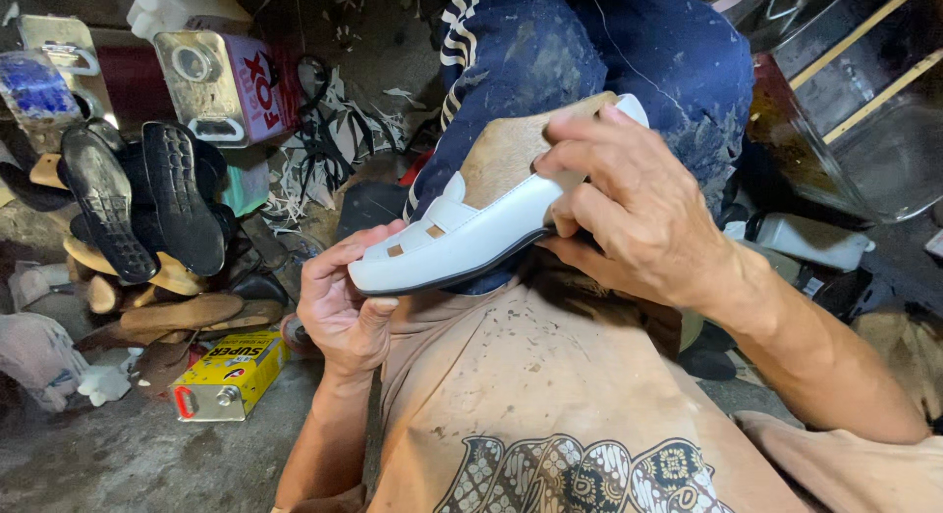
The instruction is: The person hammers a white shoe onto a wooden form, presses a black sole onto the bottom of the shoe by hand, and moves various shoe parts around a workshop.
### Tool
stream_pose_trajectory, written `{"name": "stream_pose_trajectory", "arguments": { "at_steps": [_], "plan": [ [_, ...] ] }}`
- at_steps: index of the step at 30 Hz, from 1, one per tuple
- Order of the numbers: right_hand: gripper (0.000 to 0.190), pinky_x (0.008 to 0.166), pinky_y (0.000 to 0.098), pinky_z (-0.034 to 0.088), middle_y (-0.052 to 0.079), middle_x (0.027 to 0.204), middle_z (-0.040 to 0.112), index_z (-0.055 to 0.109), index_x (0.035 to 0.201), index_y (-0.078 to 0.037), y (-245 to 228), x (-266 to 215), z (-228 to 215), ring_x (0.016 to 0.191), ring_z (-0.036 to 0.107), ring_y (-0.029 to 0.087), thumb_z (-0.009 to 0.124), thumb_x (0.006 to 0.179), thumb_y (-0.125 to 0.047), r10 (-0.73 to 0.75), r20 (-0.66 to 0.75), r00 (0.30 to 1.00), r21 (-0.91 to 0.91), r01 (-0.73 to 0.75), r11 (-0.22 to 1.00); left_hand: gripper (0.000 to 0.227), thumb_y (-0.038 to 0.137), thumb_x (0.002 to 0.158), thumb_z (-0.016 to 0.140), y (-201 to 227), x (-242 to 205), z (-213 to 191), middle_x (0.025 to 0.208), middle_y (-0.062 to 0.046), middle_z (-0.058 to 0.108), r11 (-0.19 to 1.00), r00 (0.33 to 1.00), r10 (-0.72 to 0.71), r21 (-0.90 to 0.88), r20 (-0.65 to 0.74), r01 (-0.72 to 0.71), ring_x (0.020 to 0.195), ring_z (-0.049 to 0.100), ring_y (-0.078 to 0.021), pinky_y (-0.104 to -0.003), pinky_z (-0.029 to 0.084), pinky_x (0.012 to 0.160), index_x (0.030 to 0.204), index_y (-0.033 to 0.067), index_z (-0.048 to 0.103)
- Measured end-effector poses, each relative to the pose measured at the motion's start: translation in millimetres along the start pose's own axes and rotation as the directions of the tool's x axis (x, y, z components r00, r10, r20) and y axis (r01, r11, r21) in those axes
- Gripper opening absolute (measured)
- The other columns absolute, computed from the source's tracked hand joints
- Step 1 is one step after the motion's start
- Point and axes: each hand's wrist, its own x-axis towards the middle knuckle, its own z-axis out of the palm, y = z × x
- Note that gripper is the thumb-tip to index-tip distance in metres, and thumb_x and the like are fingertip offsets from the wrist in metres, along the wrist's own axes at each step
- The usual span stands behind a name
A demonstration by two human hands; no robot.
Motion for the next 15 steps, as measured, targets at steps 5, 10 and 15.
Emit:
{"name": "stream_pose_trajectory", "arguments": {
  "at_steps": [5,10,15],
  "plan": [
    [0.033,0.108,0.0604,0.052,0.020,0.120,0.069,0.059,0.084,-0.007,7,4,-2,0.119,0.069,0.035,0.090,0.088,-0.017,0.022,0.015,1.000,0.109,-0.023,0.994,0.055,0.039,0.091,0.079,-3,-4,-1,0.126,-0.026,0.063,1.000,0.999,-0.014,0.015,-0.043,0.015,0.119,0.068,-0.0494,-0.054,0.057,0.109,0.123,0.0032,0.052],
    [0.084,0.103,0.0367,0.057,0.015,0.123,0.075,0.044,0.151,-0.001,9,10,-10,0.114,0.075,0.024,0.091,0.091,-0.035,0.137,0.021,0.990,0.236,-0.138,0.962,0.053,0.037,0.094,0.077,-6,-3,-5,0.128,-0.027,0.062,1.000,1.000,-0.027,-0.016,0.001,0.027,0.122,0.066,-0.0487,-0.055,0.055,0.112,0.125,0.0039,0.050],
    [0.080,0.111,0.0467,0.049,0.017,0.130,0.071,0.042,0.151,-0.001,11,1,-6,0.124,0.070,0.031,0.081,0.094,-0.040,0.061,0.051,0.997,0.139,-0.068,0.988,0.059,0.049,0.092,0.078,0,6,-19,0.119,-0.024,0.064,0.991,0.991,-0.063,-0.108,0.122,0.076,0.116,0.067,-0.0437,-0.052,0.055,0.107,0.119,0.0032,0.054]
  ]
}}
